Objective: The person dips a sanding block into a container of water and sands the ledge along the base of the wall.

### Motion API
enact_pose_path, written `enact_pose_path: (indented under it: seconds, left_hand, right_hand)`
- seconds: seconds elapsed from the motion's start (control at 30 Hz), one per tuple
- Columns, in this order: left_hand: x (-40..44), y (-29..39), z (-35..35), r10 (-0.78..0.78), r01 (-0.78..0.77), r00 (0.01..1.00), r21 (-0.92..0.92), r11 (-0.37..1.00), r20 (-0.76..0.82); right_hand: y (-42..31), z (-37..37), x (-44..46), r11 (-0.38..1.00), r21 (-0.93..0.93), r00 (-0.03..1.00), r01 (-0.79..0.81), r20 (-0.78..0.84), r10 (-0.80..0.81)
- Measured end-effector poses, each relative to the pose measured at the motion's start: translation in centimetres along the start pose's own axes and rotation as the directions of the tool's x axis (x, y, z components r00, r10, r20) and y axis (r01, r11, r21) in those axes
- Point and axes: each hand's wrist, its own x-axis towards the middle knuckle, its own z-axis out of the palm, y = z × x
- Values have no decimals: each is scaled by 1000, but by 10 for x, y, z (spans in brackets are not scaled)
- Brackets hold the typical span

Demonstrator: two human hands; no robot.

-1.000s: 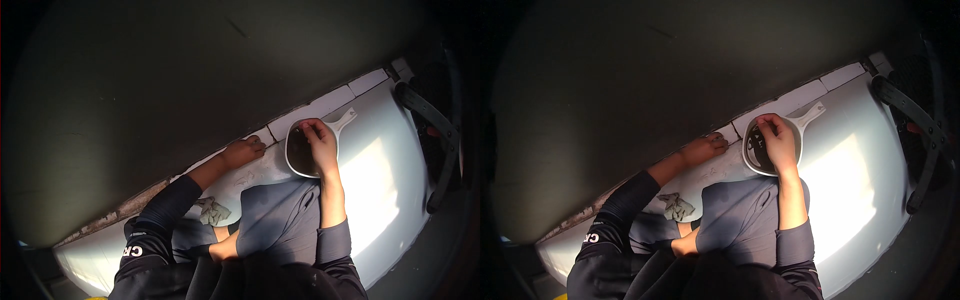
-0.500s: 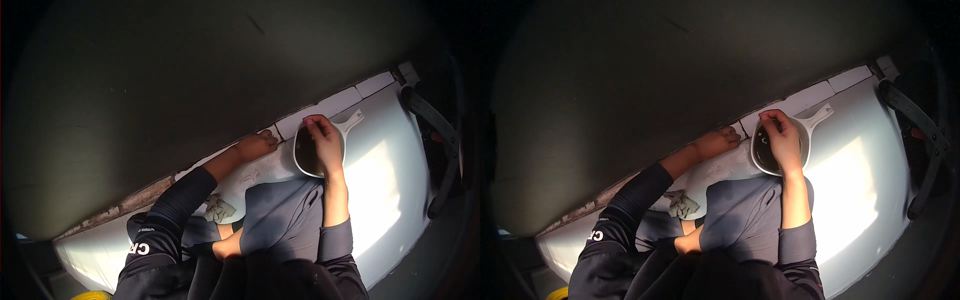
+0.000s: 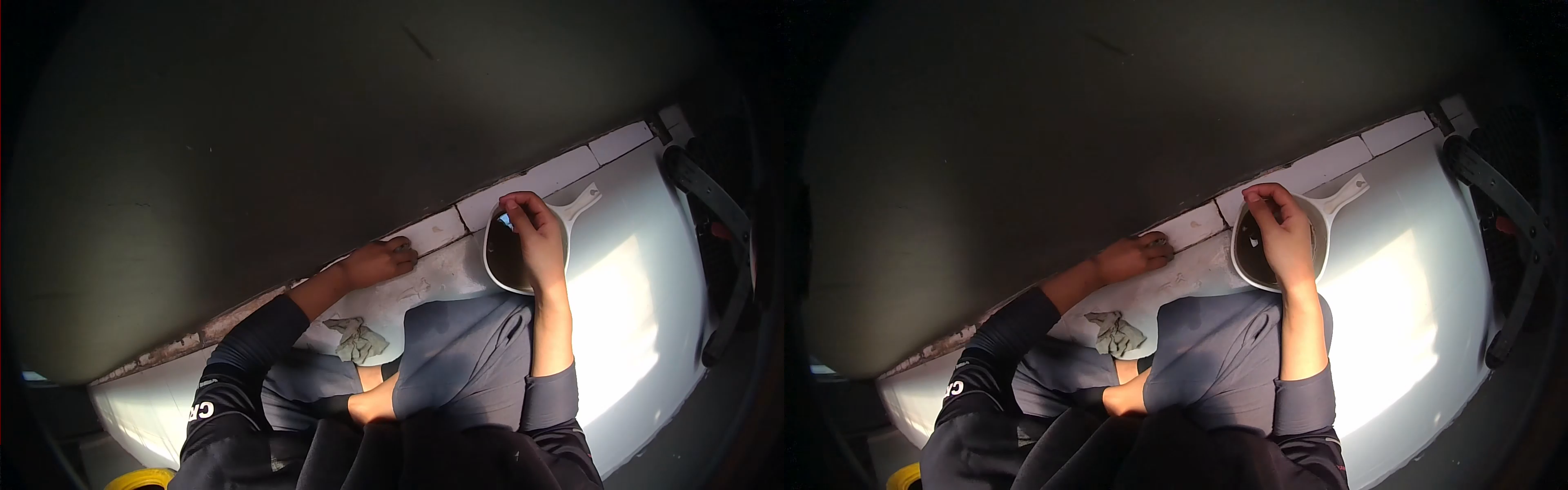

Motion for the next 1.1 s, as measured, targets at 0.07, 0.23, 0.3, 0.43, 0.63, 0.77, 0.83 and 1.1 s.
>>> enact_pose_path:
  seconds: [0.07,0.23,0.3,0.43,0.63,0.77,0.83,1.1]
  left_hand:
    - [35,-2,0,10,-10,1000,20,1000,-18]
    - [106,-9,3,29,-30,997,-10,999,-73]
    - [110,-10,4,32,-34,997,-25,999,-73]
    - [43,-8,6,57,-58,995,-7,998,-80]
    - [-30,-3,1,50,-49,999,34,998,-4]
    - [10,1,0,21,-20,1000,71,997,-12]
    - [45,-3,2,21,-20,999,39,999,-29]
    - [29,-1,5,-15,15,999,-8,1000,-42]
  right_hand:
    - [-1,2,1,1000,0,1000,0,0,0]
    - [4,0,1,999,-39,1000,-18,-17,17]
    - [6,-2,2,999,-20,998,-50,-34,49]
    - [14,-10,-1,999,-6,998,-42,-38,41]
    - [-3,-3,-1,999,-38,999,-17,-28,16]
    - [0,2,0,1000,-23,1000,20,3,-20]
    - [-1,1,1,999,43,1000,-11,-16,12]
    - [8,-9,-1,998,-35,997,-51,-54,49]
